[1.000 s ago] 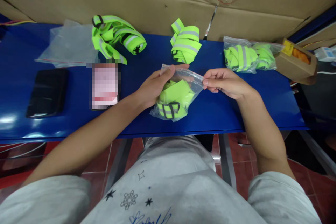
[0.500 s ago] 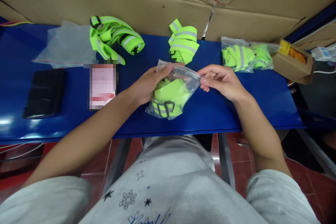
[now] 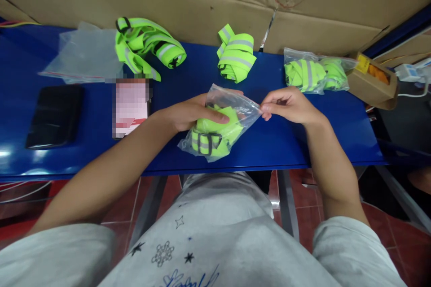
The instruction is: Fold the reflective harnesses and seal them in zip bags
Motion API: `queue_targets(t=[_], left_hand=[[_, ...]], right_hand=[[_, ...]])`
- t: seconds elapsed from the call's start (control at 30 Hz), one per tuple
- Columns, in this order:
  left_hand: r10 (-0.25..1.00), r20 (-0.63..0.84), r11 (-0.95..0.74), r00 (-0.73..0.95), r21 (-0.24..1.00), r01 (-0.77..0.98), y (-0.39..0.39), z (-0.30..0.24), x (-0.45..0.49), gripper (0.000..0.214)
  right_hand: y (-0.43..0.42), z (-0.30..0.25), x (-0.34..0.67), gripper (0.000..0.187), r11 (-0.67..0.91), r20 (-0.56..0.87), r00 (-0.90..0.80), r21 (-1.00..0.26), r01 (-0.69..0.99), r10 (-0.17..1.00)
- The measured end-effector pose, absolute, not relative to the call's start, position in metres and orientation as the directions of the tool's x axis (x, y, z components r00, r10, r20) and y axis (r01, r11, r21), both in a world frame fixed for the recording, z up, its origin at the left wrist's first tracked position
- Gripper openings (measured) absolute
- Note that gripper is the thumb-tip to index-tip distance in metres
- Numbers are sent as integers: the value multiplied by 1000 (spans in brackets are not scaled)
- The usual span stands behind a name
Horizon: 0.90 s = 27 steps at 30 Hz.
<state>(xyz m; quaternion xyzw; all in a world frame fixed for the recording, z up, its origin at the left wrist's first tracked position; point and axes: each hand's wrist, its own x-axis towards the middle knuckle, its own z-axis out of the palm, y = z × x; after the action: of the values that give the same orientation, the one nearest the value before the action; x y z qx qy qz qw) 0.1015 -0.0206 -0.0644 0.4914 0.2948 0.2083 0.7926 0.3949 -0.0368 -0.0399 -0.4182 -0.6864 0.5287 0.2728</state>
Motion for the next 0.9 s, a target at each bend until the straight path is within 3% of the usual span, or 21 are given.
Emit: queue_targets(t=[0.17, 0.27, 0.4, 0.53, 0.7, 0.8, 0.9], left_hand=[[578, -274, 385, 769, 922, 39, -25, -58, 103, 93], [612, -236, 303, 755, 952, 52, -29, -60, 105, 91], [562, -214, 227, 799, 969, 99, -34, -65, 109, 69], [445, -242, 233, 862, 961, 149, -39, -67, 116, 50], [277, -275, 312, 921, 932, 185, -44, -63, 125, 35], [300, -340, 435, 891, 880, 189, -46, -63, 122, 42], [360, -326, 422, 874, 893, 159, -47, -65, 119, 50]], right_hand=[[-31, -40, 402, 43, 194, 129, -277, -956, 222, 952], [-36, -41, 393, 37, 218, 137, -373, -958, 185, 917], [-47, -47, 370, 36, 212, 79, -564, -962, 173, 822], [-53, -58, 355, 54, 257, 106, -592, -950, 176, 799], [-58, -60, 349, 33, 346, 181, -496, -900, 264, 849], [-57, -53, 358, 36, 357, 212, -388, -865, 353, 897], [-51, -47, 372, 41, 309, 271, -151, -870, 385, 951]])
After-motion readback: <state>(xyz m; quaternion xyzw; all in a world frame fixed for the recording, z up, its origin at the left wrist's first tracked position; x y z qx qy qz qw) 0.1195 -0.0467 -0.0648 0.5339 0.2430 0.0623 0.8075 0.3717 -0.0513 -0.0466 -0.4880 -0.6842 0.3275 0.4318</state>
